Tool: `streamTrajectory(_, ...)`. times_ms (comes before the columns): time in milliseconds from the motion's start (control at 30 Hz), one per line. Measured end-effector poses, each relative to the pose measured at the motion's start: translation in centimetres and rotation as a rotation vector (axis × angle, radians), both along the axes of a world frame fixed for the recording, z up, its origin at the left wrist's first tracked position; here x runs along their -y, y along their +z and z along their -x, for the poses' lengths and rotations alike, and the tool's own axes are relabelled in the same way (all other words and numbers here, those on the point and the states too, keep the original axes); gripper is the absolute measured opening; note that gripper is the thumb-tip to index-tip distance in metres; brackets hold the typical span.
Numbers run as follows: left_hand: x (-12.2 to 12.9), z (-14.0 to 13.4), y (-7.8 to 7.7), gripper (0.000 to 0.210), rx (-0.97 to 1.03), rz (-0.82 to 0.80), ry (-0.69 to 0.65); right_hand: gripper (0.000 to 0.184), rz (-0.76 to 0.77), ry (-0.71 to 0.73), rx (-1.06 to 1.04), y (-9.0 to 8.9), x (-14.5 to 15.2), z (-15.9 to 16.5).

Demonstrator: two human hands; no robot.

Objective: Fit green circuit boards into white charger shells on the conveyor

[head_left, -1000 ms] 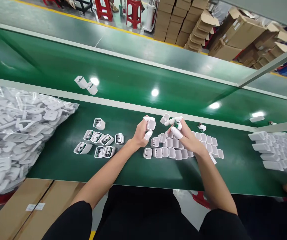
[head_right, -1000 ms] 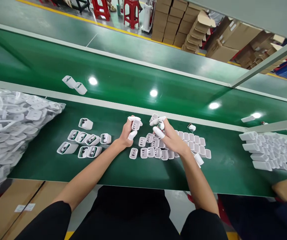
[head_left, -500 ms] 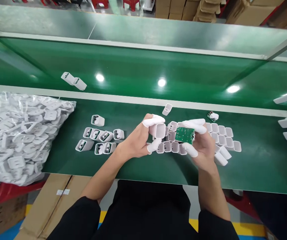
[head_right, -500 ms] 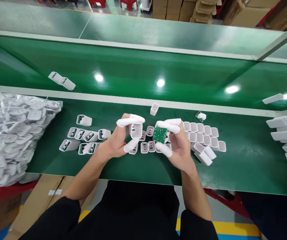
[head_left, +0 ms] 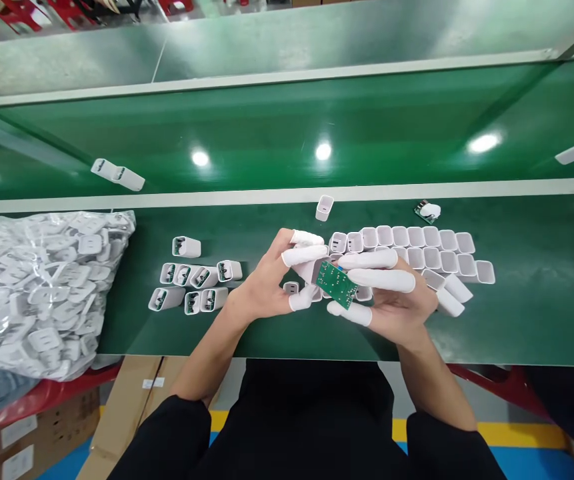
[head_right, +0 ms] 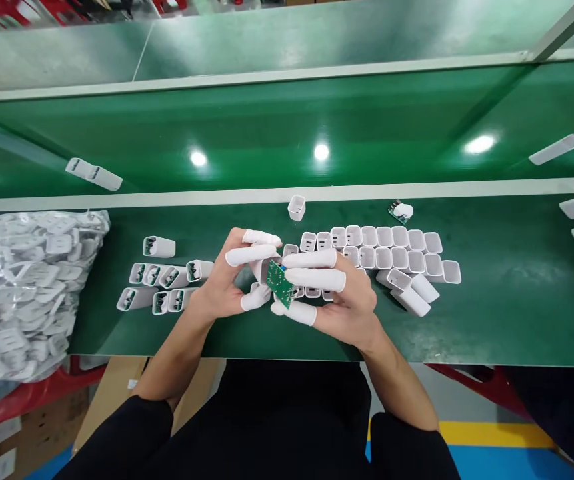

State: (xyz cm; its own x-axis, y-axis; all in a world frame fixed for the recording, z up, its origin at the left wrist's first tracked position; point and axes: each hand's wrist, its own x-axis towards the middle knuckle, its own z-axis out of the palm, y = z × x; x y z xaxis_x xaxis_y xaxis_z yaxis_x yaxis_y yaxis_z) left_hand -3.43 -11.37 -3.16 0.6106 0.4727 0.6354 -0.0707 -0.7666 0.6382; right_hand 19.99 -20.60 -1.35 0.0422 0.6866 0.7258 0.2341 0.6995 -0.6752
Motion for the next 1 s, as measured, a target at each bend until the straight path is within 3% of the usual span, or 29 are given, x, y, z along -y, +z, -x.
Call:
streamTrajectory(533, 0.2, -0.3, 0.1, 0.075, 0.013, -0.026, 0.03, 0.077, 0.091, 0.022, 0.001, -0.6, 0.7, 0.0)
streamTrajectory(1000, 0.2, -0.6, 0.0, 0.074, 0.017, -0.053, 0.025, 0.073, 0.087, -0.009, 0.068, 0.1, 0.3, 0.0)
